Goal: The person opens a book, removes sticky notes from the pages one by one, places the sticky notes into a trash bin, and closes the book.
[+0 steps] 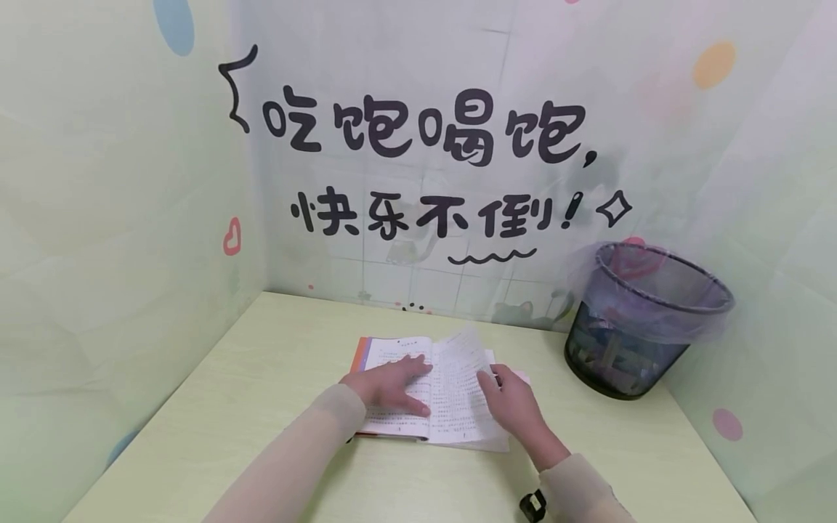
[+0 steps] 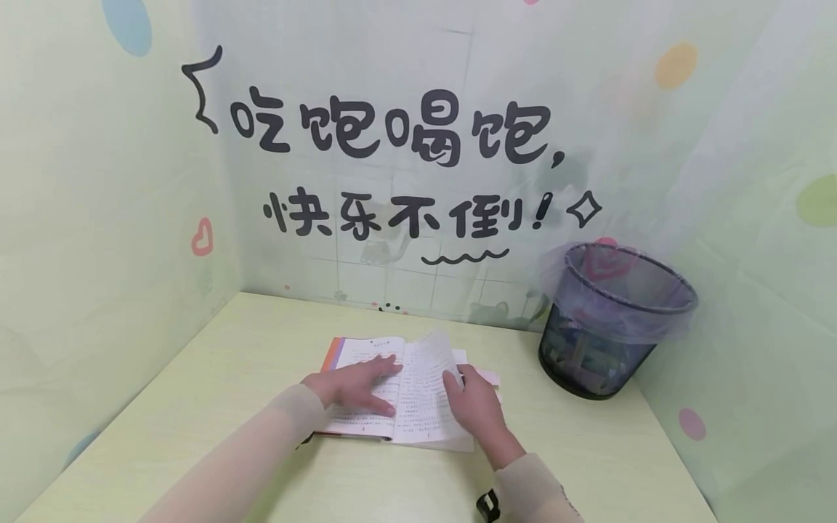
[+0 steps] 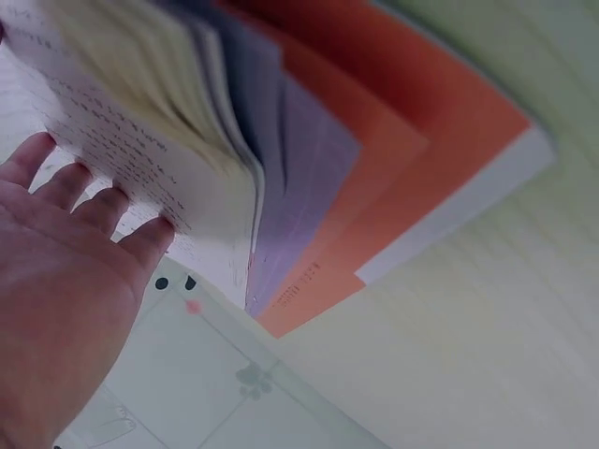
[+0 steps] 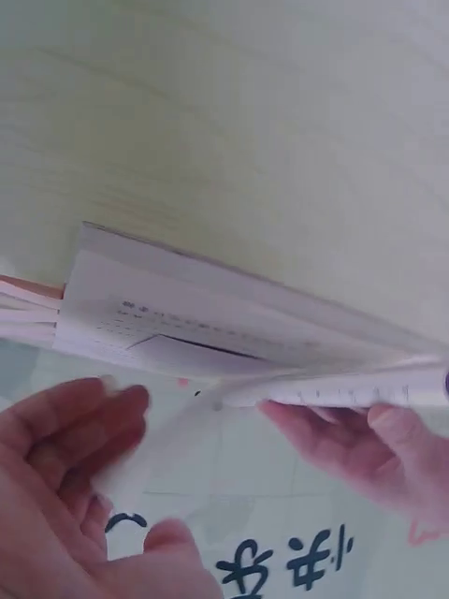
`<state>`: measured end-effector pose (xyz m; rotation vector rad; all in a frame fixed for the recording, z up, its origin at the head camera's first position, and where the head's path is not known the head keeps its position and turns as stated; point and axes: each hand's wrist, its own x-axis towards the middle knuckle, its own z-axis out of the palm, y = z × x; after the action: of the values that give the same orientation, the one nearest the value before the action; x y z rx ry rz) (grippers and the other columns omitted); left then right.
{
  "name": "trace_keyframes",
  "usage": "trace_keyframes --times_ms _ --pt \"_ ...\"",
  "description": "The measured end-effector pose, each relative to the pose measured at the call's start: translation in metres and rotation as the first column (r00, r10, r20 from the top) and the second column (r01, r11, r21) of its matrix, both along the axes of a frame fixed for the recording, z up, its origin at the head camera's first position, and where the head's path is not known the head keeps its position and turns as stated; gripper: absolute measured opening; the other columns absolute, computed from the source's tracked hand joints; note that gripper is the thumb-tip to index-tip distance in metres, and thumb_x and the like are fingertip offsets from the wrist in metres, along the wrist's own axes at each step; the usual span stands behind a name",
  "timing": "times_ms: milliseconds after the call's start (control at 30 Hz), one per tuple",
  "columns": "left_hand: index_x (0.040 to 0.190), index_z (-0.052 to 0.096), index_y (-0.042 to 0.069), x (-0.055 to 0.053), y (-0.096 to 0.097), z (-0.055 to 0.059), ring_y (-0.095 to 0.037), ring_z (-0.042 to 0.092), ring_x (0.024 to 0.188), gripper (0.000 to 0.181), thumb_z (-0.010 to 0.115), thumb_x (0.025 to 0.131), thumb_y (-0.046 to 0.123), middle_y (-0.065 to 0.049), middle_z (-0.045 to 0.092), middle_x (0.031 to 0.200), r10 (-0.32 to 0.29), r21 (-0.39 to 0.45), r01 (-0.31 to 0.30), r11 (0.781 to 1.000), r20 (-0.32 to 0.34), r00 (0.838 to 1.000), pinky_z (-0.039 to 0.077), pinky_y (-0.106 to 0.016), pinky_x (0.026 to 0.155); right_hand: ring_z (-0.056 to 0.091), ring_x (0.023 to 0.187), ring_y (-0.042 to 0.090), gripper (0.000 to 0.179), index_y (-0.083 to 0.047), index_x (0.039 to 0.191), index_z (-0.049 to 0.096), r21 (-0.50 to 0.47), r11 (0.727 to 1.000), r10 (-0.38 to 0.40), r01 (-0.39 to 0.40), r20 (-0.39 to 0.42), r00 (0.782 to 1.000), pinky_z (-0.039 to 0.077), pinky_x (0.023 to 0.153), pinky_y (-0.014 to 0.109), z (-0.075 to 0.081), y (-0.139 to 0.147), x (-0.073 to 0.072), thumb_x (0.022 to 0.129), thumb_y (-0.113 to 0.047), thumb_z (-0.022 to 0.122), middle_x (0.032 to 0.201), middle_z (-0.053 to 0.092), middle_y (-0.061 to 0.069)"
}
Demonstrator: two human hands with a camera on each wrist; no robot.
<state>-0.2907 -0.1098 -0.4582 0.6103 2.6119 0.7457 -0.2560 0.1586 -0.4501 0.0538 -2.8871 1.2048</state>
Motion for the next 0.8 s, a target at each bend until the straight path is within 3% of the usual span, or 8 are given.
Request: trace_keyframes --times_ms 100,200,267,333,467,533,667,800 --pt "0.171 0.041 0.017 -0.001 -0.001 -0.002 -0.034 0.018 0.173 0.096 0.086 0.093 0.050 -0.007 0.023 0.185 -0.014 -0.004 0.013 1.000 -0.035 0.999 0.018 -0.054 0.140 0.068 0.107 0.029 0.062 0.001 0.145 0.066 -0.195 0.981 0.001 0.014 0.077 0.997 0.057 0.094 0.047 0.002 0.003 -0.004 0.118 -0.049 0.042 0.118 0.074 0.016" --pt "0.172 0.039 0.014 -0.001 -0.003 -0.003 -0.033 0.021 0.172 0.101 0.086 0.092 0.054 -0.009 0.024 0.184 -0.004 -0.023 0.003 1.000 -0.077 0.997 0.022 -0.052 0.140 0.069 0.116 0.026 0.076 0.003 0.154 0.058 -0.377 0.926 0.040 0.027 0.168 0.985 0.058 0.099 0.043 0.003 0.006 -0.007 0.118 -0.058 0.029 0.134 0.073 0.017" --pt "0.171 0.038 0.011 0.000 -0.005 -0.003 -0.033 0.024 0.171 0.104 0.085 0.090 0.058 -0.010 0.026 0.184 0.011 -0.037 -0.015 0.999 -0.097 0.995 0.024 -0.053 0.139 0.070 0.112 0.025 0.081 0.005 0.157 0.053 -0.463 0.886 0.086 0.015 0.197 0.977 0.060 0.093 0.038 0.002 0.007 -0.008 0.117 -0.059 0.024 0.140 0.071 0.022" --pt "0.172 0.037 0.011 0.001 -0.009 -0.002 -0.033 0.024 0.171 0.107 0.084 0.089 0.062 -0.011 0.026 0.184 0.031 -0.045 -0.036 0.998 -0.104 0.994 0.025 -0.053 0.139 0.071 0.112 0.023 0.080 0.008 0.158 0.050 -0.537 0.843 0.130 -0.002 0.201 0.971 0.061 0.092 0.034 0.001 0.007 -0.009 0.118 -0.056 0.023 0.145 0.069 0.025" --pt "0.172 0.038 0.012 0.000 -0.021 -0.002 -0.035 0.023 0.171 0.109 0.082 0.088 0.066 -0.012 0.025 0.184 0.052 -0.066 -0.060 0.996 -0.112 0.992 0.025 -0.056 0.138 0.069 0.108 0.018 0.070 0.009 0.157 0.051 -0.648 0.760 0.215 -0.048 0.182 0.960 0.059 0.091 0.030 -0.004 0.007 -0.010 0.120 -0.046 0.025 0.139 0.071 0.021" --pt "0.172 0.037 0.013 -0.002 -0.029 -0.003 -0.036 0.022 0.171 0.110 0.082 0.088 0.068 -0.012 0.024 0.184 0.068 -0.090 -0.078 0.993 -0.113 0.991 0.024 -0.057 0.138 0.069 0.108 0.018 0.065 0.007 0.155 0.053 -0.668 0.740 0.257 -0.082 0.169 0.951 0.059 0.092 0.030 -0.006 0.006 -0.010 0.121 -0.041 0.027 0.134 0.072 0.019" --pt "0.172 0.037 0.012 -0.006 -0.047 -0.007 -0.038 0.024 0.170 0.112 0.082 0.087 0.069 -0.014 0.025 0.183 0.084 -0.153 -0.102 0.983 -0.119 0.989 0.026 -0.060 0.137 0.069 0.126 0.026 0.050 0.004 0.155 0.057 -0.590 0.781 0.327 -0.205 0.106 0.939 0.057 0.108 0.040 -0.013 0.001 -0.008 0.120 -0.027 0.038 0.143 0.069 0.021" --pt "0.171 0.038 0.009 -0.006 -0.061 -0.007 -0.041 0.026 0.169 0.112 0.084 0.086 0.066 -0.016 0.027 0.182 0.096 -0.160 -0.113 0.981 -0.105 0.990 0.026 -0.063 0.136 0.053 0.153 0.041 0.049 -0.001 0.160 0.054 -0.452 0.844 0.348 -0.289 0.051 0.936 0.039 0.129 0.061 -0.018 -0.011 -0.003 0.114 -0.019 0.052 0.161 0.059 0.020"
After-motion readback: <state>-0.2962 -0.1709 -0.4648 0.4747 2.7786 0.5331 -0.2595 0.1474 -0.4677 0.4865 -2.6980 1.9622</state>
